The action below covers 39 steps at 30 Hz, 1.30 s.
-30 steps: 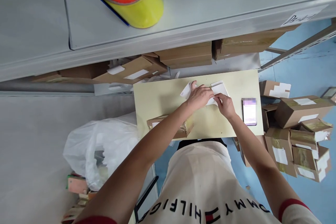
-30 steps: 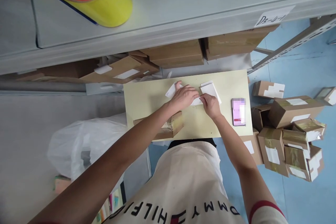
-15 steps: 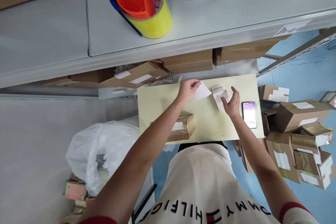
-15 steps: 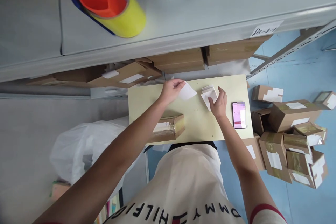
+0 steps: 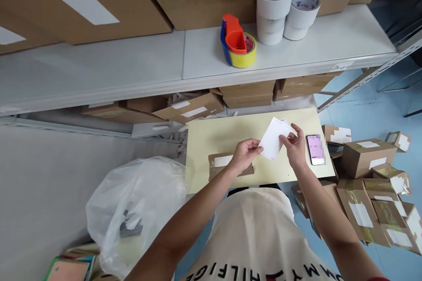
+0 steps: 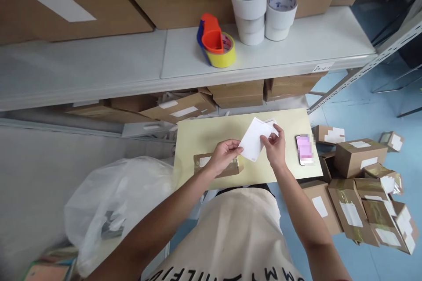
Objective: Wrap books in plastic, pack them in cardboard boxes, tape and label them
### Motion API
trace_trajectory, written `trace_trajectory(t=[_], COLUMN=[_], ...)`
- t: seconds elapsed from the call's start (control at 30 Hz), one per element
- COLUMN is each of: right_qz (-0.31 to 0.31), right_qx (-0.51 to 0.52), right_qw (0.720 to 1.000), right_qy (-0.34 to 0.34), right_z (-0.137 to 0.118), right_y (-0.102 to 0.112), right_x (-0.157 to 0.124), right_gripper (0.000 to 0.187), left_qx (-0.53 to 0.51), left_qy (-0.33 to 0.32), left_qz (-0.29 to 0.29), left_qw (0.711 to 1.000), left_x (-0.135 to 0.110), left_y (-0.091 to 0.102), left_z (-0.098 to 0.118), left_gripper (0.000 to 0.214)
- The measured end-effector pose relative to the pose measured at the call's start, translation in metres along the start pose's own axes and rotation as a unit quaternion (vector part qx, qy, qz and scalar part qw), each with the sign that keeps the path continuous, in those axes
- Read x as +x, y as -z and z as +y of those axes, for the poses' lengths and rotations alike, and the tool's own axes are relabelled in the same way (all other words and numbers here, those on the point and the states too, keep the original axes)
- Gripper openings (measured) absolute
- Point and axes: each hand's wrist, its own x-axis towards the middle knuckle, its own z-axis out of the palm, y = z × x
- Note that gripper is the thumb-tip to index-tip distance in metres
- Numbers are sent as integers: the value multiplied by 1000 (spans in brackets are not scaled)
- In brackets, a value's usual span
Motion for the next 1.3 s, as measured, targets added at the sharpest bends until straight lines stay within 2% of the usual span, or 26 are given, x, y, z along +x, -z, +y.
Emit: trace_trajectory(t=[0.07,0.1,0.17,0.23,0.3,0.4,0.57,0.73,0.93,1.17,1.3], right_qz=[38,33,-33,-102,-110,-81,-77,-91,-117,-176,-184], right_qx=[-117,-169,-234,-259,-272,-270,-243,-201,-151,-128,-137], right_qw=[988,975,946,921,911,919,930,947,962,946,937], right_qy=[91,138,220,273,289,275,264,234,194,239,263], right_z=[-21,-34,-58,-75,-85,-90,-97,-105,-107,-106,-101], right_y=[-6,-10,-22,-35,-48,-62,-72,-76,-69,-51,-44], right_x=[-22,-35,-62,-89,-111,-134,-157,-164,-153,-131,-123], right_gripper=[57,52,32,15,13,15,16,19,20,17,18], left_qx=[-14,-22,-40,-65,-111,-208,-281,-321,-318,-248,-260], left_qy=[-25,-37,-60,-75,-76,-58,-43,-49,-76,-118,-120], left_qz=[38,49,46,23,-5,-39,-61,-40,-32,13,28], left_qw=[999,998,996,995,991,976,957,945,945,962,958], left_x=[-16,-24,-42,-62,-83,-111,-140,-151,-149,-137,-137], left_y=[5,8,16,26,37,54,69,69,59,38,26], left_z=[-8,-10,-11,-11,-12,-18,-25,-22,-15,-12,-16], left_gripper=[34,33,34,36,39,40,40,43,43,44,46])
